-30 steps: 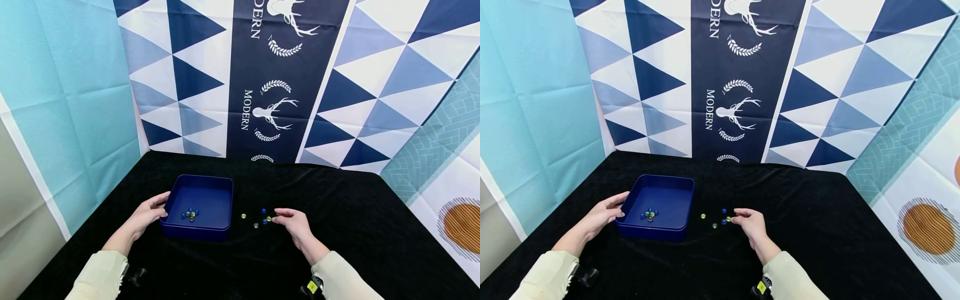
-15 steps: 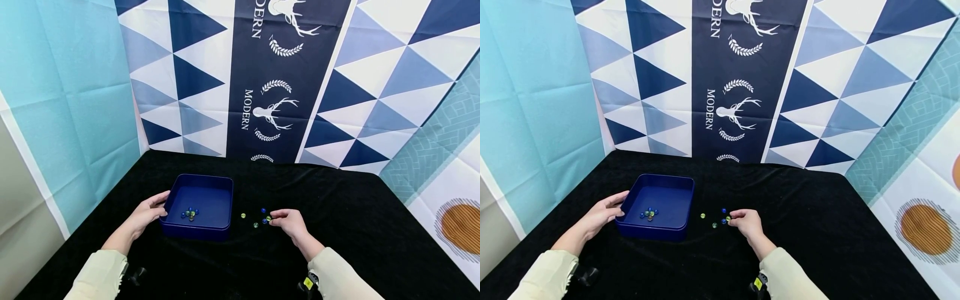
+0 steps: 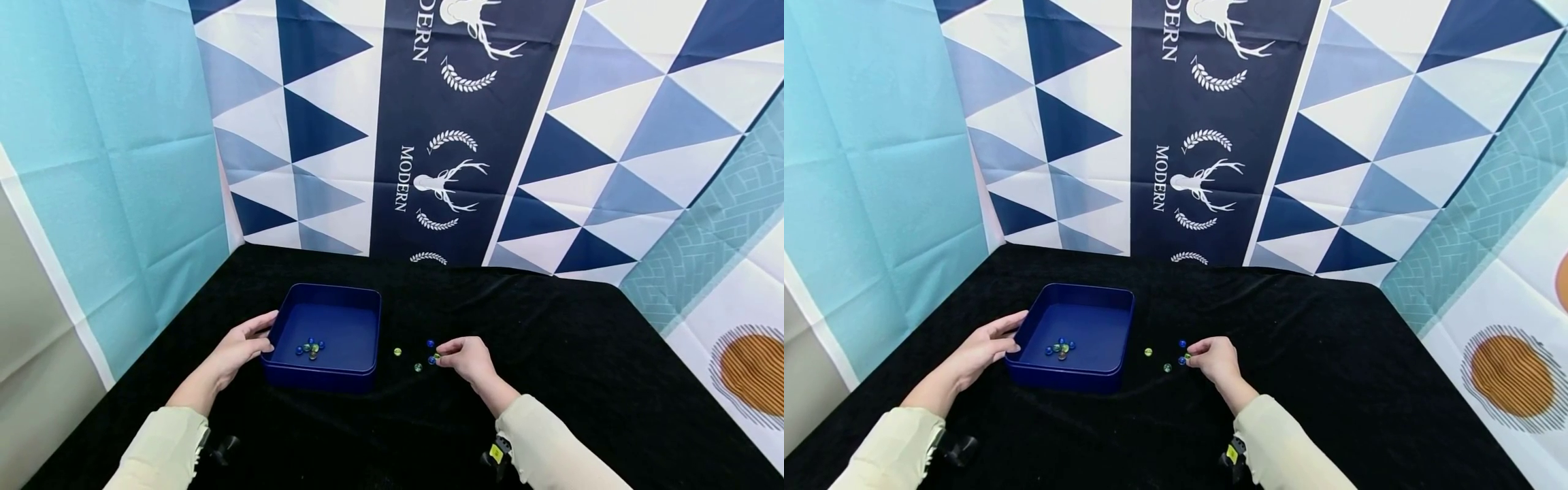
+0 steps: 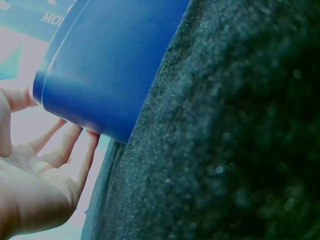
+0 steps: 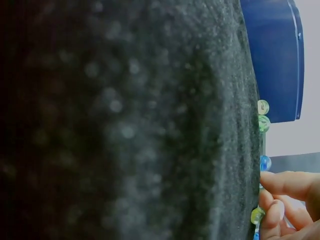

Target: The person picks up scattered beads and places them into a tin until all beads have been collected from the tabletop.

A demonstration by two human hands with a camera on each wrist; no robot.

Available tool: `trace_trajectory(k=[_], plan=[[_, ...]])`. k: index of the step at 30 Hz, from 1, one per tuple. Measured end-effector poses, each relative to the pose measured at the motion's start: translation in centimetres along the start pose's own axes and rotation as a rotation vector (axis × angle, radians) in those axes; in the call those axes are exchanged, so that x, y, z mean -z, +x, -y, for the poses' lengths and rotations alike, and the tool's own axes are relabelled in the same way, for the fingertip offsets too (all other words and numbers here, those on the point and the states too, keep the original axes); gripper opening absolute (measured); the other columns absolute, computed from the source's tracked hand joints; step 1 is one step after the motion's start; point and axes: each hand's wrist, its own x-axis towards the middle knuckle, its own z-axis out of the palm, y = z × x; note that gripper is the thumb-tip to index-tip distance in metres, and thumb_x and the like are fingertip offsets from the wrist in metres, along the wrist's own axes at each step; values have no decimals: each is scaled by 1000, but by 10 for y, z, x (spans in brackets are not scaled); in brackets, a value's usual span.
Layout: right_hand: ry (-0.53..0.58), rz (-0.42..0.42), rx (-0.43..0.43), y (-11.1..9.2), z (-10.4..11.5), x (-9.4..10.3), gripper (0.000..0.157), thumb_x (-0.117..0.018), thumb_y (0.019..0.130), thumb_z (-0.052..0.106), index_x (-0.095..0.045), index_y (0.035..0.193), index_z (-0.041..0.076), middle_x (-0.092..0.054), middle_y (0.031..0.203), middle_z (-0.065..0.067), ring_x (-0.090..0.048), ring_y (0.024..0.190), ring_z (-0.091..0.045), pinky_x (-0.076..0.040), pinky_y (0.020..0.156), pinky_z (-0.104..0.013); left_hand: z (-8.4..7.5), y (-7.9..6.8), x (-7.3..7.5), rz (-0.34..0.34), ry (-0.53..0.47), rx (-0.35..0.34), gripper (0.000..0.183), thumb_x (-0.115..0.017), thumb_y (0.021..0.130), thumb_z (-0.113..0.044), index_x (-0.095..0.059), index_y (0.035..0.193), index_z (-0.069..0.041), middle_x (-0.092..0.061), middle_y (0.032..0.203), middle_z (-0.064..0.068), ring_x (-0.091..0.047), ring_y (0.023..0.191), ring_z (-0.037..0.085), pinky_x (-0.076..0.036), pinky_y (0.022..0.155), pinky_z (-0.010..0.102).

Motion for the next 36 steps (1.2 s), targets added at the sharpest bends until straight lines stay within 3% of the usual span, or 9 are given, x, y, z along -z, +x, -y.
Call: trace_trajectory(k=[13, 19, 24, 30, 36], plan=[[-58, 4, 34, 4, 2, 0, 10, -77, 68, 2, -73, 77, 2, -69, 71, -3, -57, 67, -10, -46, 66, -30, 0, -1, 0, -4, -8, 5, 69, -52, 82, 1, -25, 146, -1, -26, 146, 25, -33, 127, 37, -30, 98, 47], [139, 13, -54, 6, -2, 1, 14, -75, 72, 3, -72, 83, -4, -68, 77, -4, -53, 62, -12, -44, 57, -27, -1, -1, 0, 1, -11, 0, 69, -52, 82, 1, -26, 146, -2, -25, 147, 24, -33, 127, 36, -31, 98, 45], [262, 24, -106, 6, -4, 1, 18, -73, 75, 6, -71, 89, -4, -69, 83, -4, -57, 67, -13, -45, 60, -26, -1, -1, 0, 1, -9, 2, 69, -52, 82, 1, -26, 146, -2, -25, 147, 23, -33, 127, 35, -32, 97, 43], [388, 6, -105, 6, -1, -1, 22, -74, 75, 5, -71, 93, -6, -69, 80, -2, -54, 62, -10, -46, 61, -24, -1, 0, 0, 2, -8, -3, 69, -52, 82, 1, -26, 146, -2, -25, 147, 23, -33, 127, 34, -33, 95, 42], [445, -12, -110, 5, 5, -3, 22, -73, 75, 6, -70, 94, -6, -70, 85, -3, -59, 67, -9, -48, 64, -26, 0, -1, -1, 6, -11, -13, 69, -52, 81, 1, -26, 146, 0, -26, 147, 24, -34, 126, 34, -35, 93, 36]])
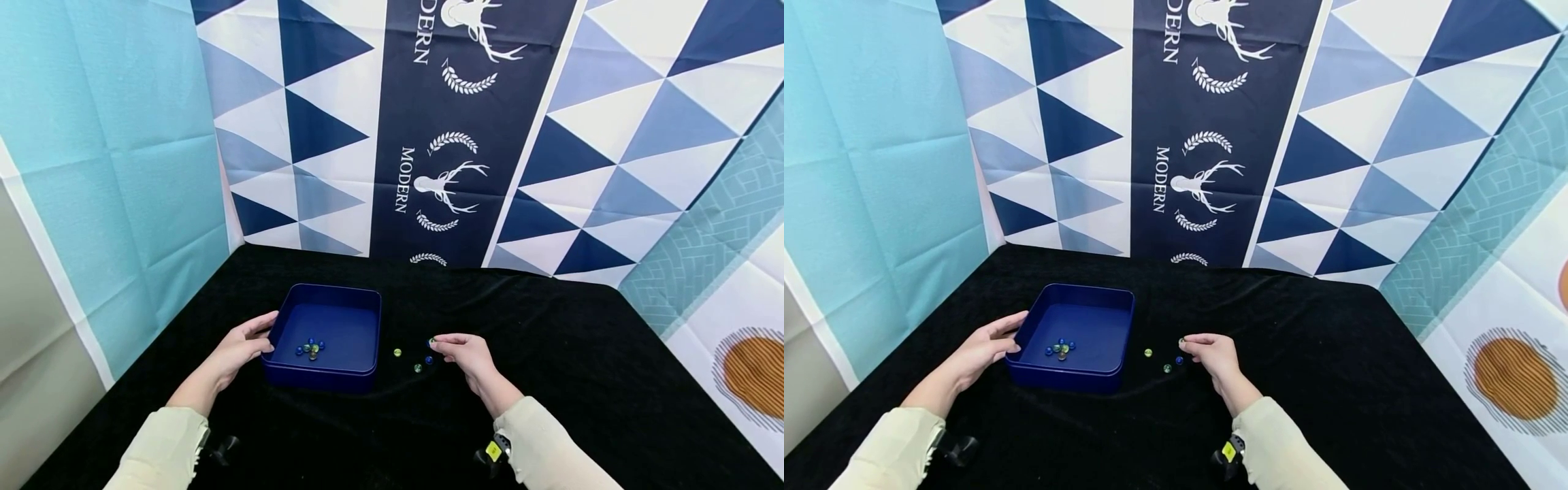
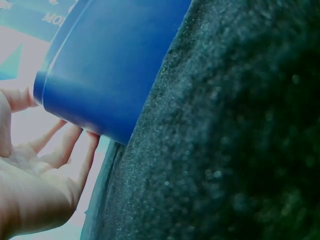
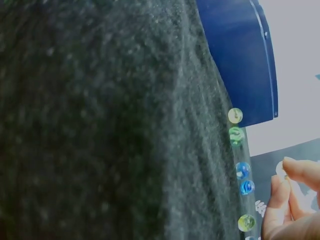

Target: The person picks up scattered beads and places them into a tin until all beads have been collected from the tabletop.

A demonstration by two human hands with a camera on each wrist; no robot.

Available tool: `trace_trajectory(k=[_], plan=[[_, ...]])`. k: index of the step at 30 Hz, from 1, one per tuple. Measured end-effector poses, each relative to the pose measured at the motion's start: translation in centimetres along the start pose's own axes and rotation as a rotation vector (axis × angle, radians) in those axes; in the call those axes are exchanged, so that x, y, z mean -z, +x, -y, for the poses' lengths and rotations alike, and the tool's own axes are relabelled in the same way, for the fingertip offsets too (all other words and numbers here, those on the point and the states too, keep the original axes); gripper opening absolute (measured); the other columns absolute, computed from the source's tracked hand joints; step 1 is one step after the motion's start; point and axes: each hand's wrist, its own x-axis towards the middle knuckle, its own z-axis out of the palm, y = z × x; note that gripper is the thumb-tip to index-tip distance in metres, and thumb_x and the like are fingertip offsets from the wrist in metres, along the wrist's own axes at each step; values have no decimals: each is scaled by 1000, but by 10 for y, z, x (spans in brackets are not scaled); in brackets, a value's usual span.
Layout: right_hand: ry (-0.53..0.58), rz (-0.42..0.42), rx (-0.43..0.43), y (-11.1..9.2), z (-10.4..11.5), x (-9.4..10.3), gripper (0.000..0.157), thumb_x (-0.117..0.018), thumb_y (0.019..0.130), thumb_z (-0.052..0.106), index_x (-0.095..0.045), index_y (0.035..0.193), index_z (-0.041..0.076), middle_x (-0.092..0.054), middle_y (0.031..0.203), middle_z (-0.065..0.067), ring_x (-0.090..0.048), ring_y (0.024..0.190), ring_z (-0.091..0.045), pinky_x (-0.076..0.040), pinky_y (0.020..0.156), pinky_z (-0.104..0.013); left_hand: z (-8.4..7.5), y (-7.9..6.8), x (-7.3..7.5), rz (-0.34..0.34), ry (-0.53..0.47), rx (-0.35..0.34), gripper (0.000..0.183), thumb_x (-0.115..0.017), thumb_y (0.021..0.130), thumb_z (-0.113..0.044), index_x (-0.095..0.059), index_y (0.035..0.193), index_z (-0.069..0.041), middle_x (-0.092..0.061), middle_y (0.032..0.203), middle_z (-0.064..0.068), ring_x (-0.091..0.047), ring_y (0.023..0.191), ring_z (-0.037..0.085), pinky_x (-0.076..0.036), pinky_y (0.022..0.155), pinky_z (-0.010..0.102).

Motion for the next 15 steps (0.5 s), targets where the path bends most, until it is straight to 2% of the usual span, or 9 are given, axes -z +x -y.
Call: trace_trajectory(k=[8, 15], plan=[[64, -25, -7, 1, 4, -5, 23, -74, 75, 6, -70, 95, -5, -69, 80, 0, -59, 63, -14, -45, 60, -25, 0, 0, -1, -3, -2, 5, 69, -52, 81, 1, -26, 145, -1, -27, 147, 23, -35, 126, 34, -36, 93, 36], [101, -38, 2, 1, 9, -9, 23, -74, 76, 8, -71, 95, -4, -69, 83, 0, -60, 67, -14, -47, 68, -29, 0, 0, 0, -1, 8, 12, 70, -52, 81, 1, -26, 146, -2, -26, 147, 23, -33, 128, 35, -31, 98, 44]])
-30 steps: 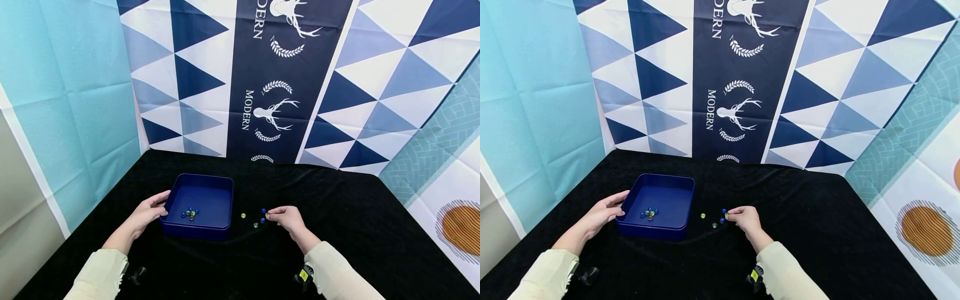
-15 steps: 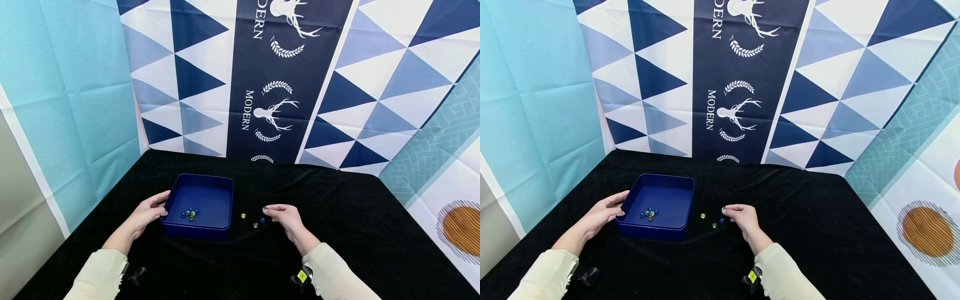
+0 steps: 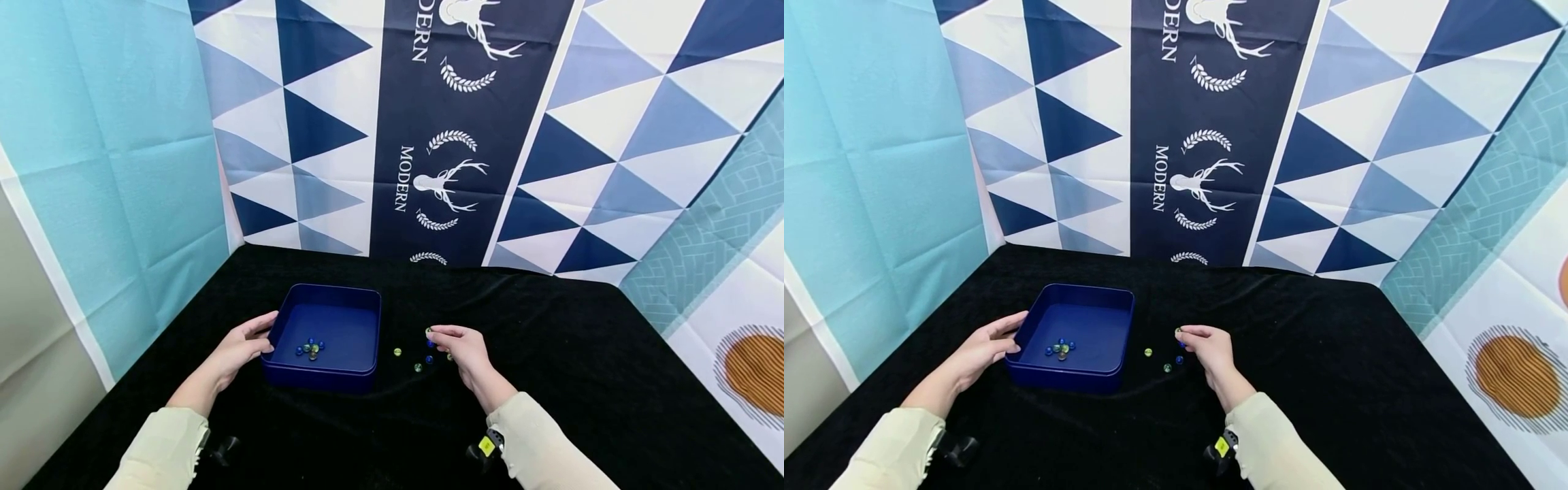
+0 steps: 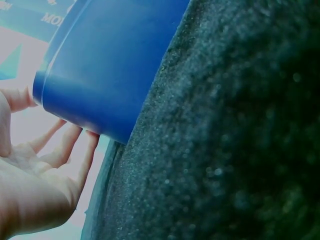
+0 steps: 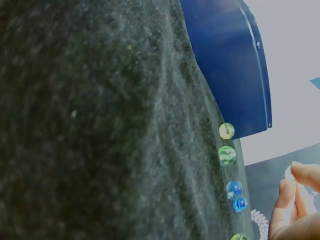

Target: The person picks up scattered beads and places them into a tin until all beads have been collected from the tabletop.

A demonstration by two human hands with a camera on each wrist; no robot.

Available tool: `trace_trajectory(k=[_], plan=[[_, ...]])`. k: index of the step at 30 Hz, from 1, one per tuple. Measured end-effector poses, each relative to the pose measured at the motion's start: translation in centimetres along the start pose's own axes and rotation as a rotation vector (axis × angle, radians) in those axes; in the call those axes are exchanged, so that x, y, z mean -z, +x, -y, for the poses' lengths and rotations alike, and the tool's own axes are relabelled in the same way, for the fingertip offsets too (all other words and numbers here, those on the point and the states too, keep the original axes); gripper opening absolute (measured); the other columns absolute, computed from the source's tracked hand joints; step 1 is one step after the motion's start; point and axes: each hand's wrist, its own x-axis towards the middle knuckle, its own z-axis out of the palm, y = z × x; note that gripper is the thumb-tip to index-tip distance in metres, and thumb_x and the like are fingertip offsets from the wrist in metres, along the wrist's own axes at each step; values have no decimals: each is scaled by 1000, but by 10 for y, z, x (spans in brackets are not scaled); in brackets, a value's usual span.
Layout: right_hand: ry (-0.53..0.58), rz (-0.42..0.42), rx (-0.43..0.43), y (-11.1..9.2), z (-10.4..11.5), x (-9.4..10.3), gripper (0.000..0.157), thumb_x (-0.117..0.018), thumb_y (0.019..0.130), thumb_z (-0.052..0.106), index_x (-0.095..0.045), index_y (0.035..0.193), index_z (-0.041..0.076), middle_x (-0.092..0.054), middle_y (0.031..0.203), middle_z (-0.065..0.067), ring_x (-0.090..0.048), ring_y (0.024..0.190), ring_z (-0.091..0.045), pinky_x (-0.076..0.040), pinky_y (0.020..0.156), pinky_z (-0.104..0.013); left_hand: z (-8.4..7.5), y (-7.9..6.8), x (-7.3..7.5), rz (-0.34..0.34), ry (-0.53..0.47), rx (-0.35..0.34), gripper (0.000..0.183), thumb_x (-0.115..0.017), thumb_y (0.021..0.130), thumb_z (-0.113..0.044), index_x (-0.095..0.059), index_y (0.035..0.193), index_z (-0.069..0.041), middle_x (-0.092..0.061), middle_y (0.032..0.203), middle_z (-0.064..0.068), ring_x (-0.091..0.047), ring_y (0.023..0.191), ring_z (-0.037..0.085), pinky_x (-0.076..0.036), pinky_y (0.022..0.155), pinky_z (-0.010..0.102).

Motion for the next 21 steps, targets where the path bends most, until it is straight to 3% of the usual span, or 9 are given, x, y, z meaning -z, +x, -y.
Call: trace_trajectory(k=[10, 15, 21], plan=[[59, 0, 14, 2, 6, -14, 20, -73, 76, 3, -71, 94, -5, -69, 85, -2, -63, 72, -18, -48, 75, -34, -2, -1, -1, 0, -2, 13, 70, -52, 82, 1, -26, 146, -3, -26, 147, 23, -34, 127, 34, -31, 98, 45], [104, 6, 28, 2, 8, -21, 21, -72, 76, 0, -69, 94, -9, -69, 87, -5, -62, 70, -11, -49, 69, -28, -3, -2, -1, 4, 0, 17, 70, -52, 82, 1, -25, 147, -3, -25, 147, 23, -33, 127, 35, -31, 97, 45], [111, 8, 36, 0, 12, -28, 21, -72, 76, 2, -70, 94, -8, -69, 87, -4, -62, 70, -12, -49, 67, -26, -3, -1, 0, 9, 5, 14, 70, -52, 83, 0, -25, 147, -3, -25, 147, 23, -33, 127, 35, -32, 97, 44]])
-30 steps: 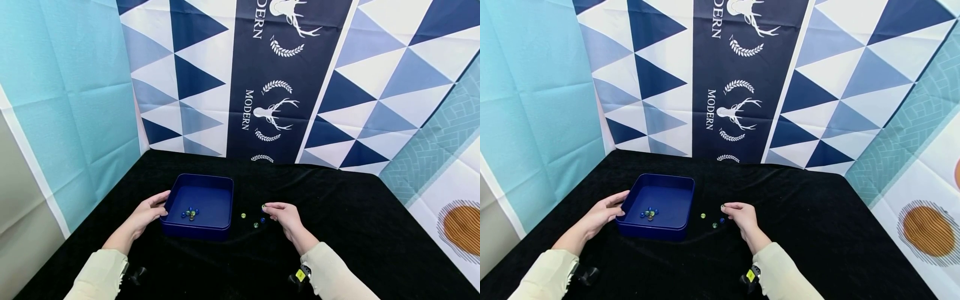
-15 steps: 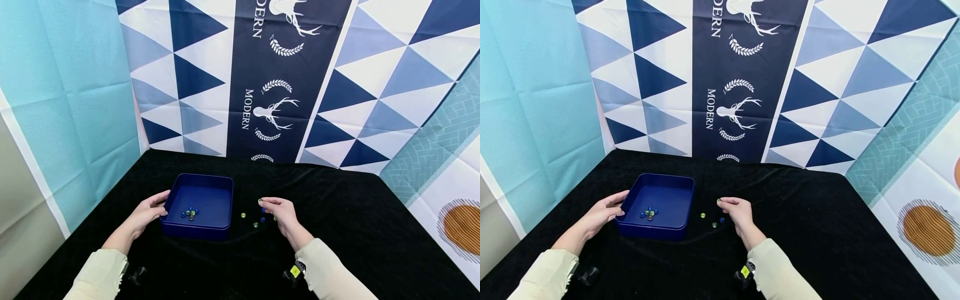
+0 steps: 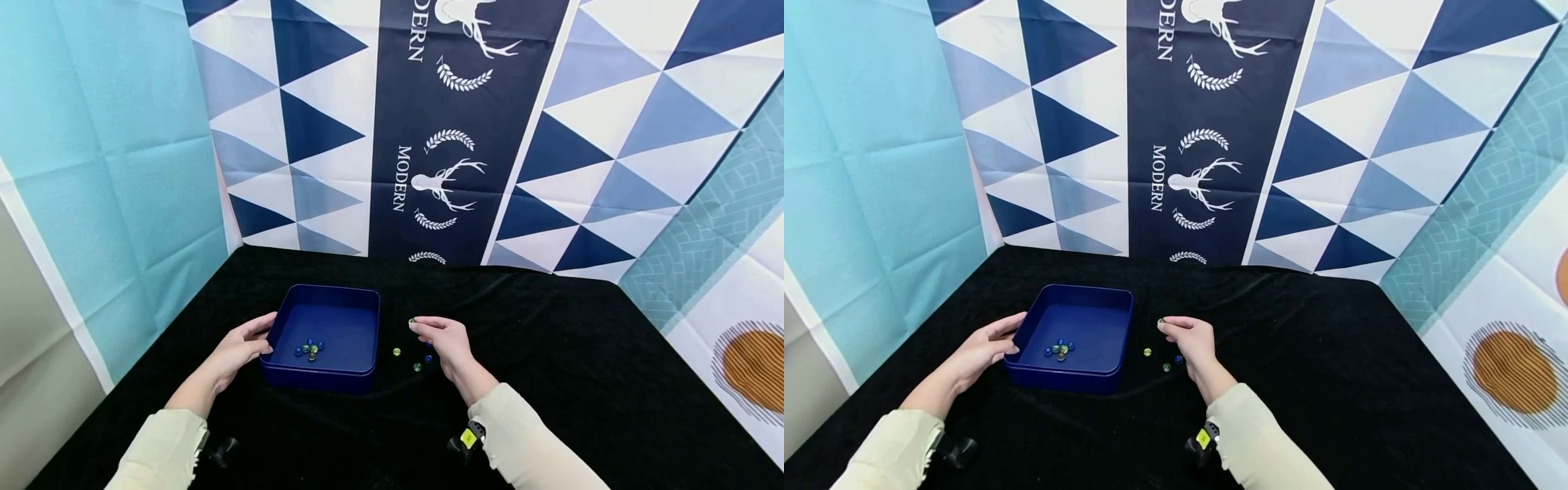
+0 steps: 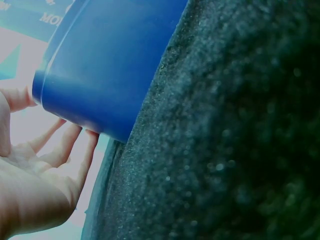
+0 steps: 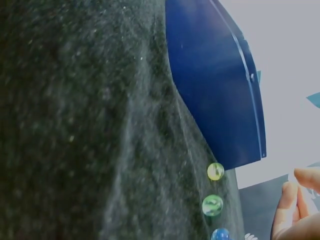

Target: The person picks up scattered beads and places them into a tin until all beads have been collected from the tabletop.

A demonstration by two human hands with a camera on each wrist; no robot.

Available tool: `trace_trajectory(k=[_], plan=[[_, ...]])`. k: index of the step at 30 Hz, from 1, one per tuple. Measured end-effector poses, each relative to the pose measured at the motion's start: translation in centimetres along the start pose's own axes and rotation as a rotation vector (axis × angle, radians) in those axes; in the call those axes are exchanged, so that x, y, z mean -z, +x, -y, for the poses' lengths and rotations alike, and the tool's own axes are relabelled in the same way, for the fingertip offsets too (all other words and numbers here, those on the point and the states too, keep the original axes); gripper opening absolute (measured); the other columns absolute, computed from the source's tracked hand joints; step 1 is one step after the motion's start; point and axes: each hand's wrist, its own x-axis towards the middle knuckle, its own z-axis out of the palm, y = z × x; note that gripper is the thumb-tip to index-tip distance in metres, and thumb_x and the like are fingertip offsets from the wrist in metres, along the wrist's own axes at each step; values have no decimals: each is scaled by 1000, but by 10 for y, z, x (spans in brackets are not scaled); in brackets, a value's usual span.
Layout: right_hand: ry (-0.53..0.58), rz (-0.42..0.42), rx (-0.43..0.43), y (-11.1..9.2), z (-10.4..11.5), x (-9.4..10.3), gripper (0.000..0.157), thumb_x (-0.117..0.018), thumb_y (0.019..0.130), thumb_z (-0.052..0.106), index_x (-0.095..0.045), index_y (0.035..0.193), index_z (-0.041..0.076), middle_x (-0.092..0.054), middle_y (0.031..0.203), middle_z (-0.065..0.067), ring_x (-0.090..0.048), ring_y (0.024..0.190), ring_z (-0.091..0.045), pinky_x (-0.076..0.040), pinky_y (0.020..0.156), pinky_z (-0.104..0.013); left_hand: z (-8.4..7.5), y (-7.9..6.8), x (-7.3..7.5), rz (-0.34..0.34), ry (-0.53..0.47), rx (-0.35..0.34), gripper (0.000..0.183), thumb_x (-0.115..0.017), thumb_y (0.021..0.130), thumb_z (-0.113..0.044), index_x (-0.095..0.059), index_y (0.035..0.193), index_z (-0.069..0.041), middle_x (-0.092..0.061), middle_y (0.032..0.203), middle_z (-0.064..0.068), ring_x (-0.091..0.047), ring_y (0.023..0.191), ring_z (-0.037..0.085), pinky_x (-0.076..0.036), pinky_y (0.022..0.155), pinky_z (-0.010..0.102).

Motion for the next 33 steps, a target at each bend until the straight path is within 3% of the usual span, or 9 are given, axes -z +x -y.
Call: trace_trajectory(k=[7, 12, 17, 22, 33], plan=[[4, 15, 16, 0, 4, -10, 22, -72, 76, 2, -69, 95, -9, -70, 84, -4, -62, 70, -14, -49, 68, -28, 1, 1, 1, -2, -1, -7, 70, -52, 82, 1, -25, 146, -2, -25, 147, 24, -34, 126, 34, -33, 96, 42], [-12, 28, 33, -1, 9, -18, 20, -72, 76, 3, -71, 93, -6, -70, 86, -5, -62, 71, -14, -49, 75, -35, 2, 1, 1, -1, -3, -11, 69, -51, 82, 1, -25, 146, -2, -25, 147, 24, -34, 127, 34, -32, 96, 42], [2, 59, 74, -1, 13, -27, 14, -72, 75, 2, -72, 88, -3, -70, 84, -5, -63, 70, -13, -50, 70, -30, 2, 1, 1, 0, -8, -11, 69, -52, 82, 1, -24, 146, -2, -25, 147, 23, -33, 127, 35, -33, 96, 41], [14, 70, 52, -3, 17, -36, 20, -72, 76, 2, -70, 94, -7, -70, 87, -7, -62, 69, -10, -50, 68, -27, 2, 1, 1, 2, -9, -10, 69, -52, 82, 1, -25, 146, -2, -25, 147, 23, -34, 127, 34, -34, 95, 39], [-28, 77, 19, -5, 21, -56, 20, -74, 75, 5, -72, 93, -4, -70, 85, -6, -63, 70, -17, -49, 76, -36, 1, 1, 2, 2, -9, -2, 70, -53, 82, 0, -25, 146, -3, -25, 147, 23, -33, 127, 34, -33, 96, 40]])
